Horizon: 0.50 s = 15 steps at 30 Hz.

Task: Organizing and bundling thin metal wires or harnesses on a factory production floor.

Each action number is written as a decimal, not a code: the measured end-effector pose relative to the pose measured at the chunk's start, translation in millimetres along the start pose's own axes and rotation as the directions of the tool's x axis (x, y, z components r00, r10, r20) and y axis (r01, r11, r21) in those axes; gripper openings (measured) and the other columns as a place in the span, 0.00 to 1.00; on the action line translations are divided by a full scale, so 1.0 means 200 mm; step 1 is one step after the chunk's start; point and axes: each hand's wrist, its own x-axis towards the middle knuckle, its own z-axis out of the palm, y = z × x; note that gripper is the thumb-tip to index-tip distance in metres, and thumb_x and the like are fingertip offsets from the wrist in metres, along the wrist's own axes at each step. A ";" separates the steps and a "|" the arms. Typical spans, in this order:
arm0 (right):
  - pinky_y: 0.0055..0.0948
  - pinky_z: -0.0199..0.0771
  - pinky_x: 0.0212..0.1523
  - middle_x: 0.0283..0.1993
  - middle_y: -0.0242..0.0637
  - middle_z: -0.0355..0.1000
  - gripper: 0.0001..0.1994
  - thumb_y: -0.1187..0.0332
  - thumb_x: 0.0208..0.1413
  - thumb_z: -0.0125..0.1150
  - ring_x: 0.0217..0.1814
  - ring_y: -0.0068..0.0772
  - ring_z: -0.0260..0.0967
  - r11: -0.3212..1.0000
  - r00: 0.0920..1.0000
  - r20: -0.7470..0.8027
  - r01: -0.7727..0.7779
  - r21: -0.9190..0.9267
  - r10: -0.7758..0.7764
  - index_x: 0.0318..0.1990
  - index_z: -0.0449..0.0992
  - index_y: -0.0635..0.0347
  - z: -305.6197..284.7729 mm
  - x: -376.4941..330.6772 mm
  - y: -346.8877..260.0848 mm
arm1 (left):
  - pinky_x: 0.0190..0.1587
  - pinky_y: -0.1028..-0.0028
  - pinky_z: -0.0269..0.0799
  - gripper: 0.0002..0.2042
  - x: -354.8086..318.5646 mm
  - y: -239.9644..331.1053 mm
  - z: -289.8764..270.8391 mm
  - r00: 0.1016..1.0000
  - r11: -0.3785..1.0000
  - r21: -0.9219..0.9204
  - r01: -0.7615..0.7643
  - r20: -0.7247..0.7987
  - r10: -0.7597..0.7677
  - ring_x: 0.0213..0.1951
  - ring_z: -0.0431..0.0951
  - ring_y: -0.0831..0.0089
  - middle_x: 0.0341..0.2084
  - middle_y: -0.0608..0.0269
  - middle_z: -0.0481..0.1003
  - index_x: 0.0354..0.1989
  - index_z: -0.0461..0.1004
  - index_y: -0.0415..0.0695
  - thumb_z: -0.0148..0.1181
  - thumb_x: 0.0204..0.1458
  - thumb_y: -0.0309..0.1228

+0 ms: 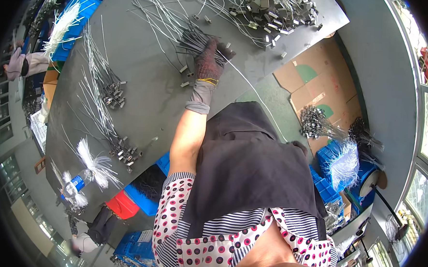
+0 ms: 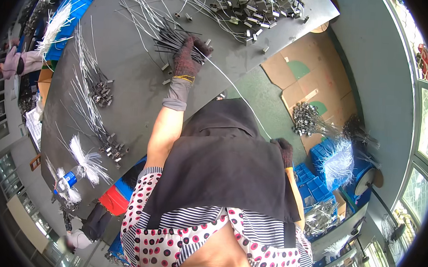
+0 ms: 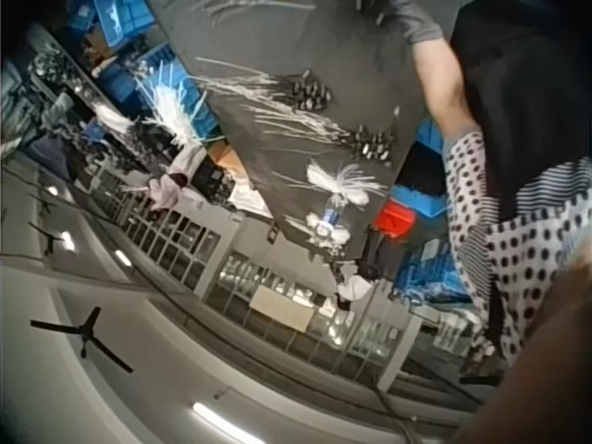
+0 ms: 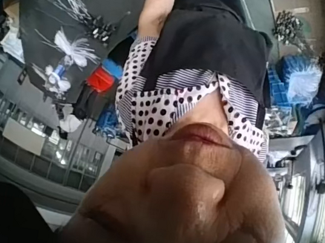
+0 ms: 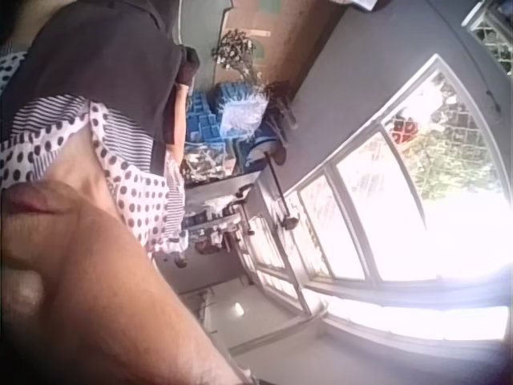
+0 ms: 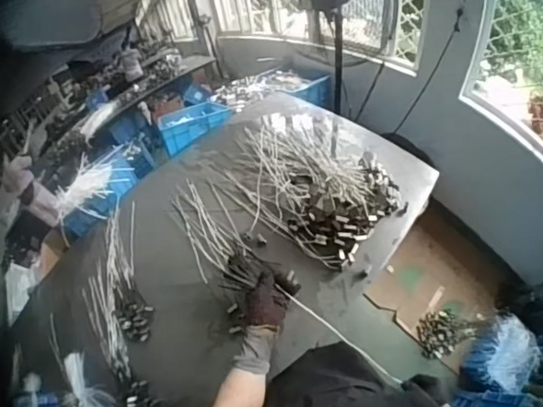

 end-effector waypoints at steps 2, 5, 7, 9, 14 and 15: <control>0.35 0.72 0.34 0.29 0.43 0.76 0.15 0.60 0.54 0.64 0.32 0.31 0.73 0.979 0.978 0.072 -0.200 0.037 0.197 0.36 0.80 0.66 0.03 0.09 -0.37 | 0.45 0.56 0.81 0.12 0.05 -0.15 -0.27 0.994 0.984 0.150 -0.098 -0.042 0.105 0.33 0.79 0.67 0.32 0.63 0.77 0.41 0.76 0.45 0.62 0.59 0.41; 0.36 0.72 0.34 0.28 0.41 0.76 0.16 0.59 0.53 0.64 0.31 0.31 0.72 0.989 0.993 0.098 -0.071 0.128 0.058 0.37 0.80 0.67 0.10 0.24 -0.45 | 0.46 0.61 0.80 0.13 -0.09 -0.21 -0.02 0.999 0.973 0.226 0.044 -0.034 -0.038 0.34 0.79 0.69 0.31 0.63 0.78 0.40 0.75 0.44 0.60 0.61 0.42; 0.35 0.73 0.34 0.28 0.40 0.77 0.16 0.59 0.54 0.64 0.31 0.32 0.72 0.976 0.979 0.131 -0.173 0.130 0.156 0.37 0.80 0.66 0.12 0.32 -0.49 | 0.46 0.64 0.79 0.14 -0.15 -0.11 0.02 0.985 0.973 0.150 0.173 -0.037 -0.170 0.34 0.79 0.71 0.30 0.63 0.78 0.40 0.75 0.43 0.58 0.62 0.42; 0.35 0.73 0.34 0.28 0.38 0.77 0.16 0.58 0.54 0.64 0.31 0.32 0.73 0.954 0.952 0.171 -0.275 0.120 0.253 0.37 0.80 0.66 0.16 0.38 -0.50 | 0.45 0.69 0.78 0.16 -0.08 -0.02 -0.20 0.932 0.635 0.686 -0.356 0.208 0.298 0.34 0.79 0.73 0.28 0.63 0.78 0.41 0.75 0.41 0.52 0.66 0.43; 0.35 0.76 0.42 0.45 0.46 0.80 0.23 0.55 0.56 0.63 0.42 0.36 0.77 0.977 0.979 0.205 -0.054 0.207 0.011 0.49 0.77 0.67 0.31 0.59 -0.68 | 0.47 0.73 0.75 0.17 -0.16 0.08 -0.15 0.997 0.917 0.400 -0.008 -0.072 0.040 0.36 0.79 0.75 0.29 0.63 0.80 0.39 0.77 0.41 0.50 0.67 0.43; 0.34 0.75 0.38 0.44 0.46 0.78 0.24 0.54 0.58 0.60 0.37 0.34 0.75 0.976 0.978 0.197 0.025 0.216 -0.069 0.53 0.74 0.67 0.35 0.64 -0.81 | 0.48 0.72 0.75 0.17 -0.20 0.04 -0.11 0.991 0.821 0.569 -0.047 -0.074 0.108 0.37 0.80 0.74 0.31 0.63 0.80 0.41 0.77 0.41 0.50 0.67 0.43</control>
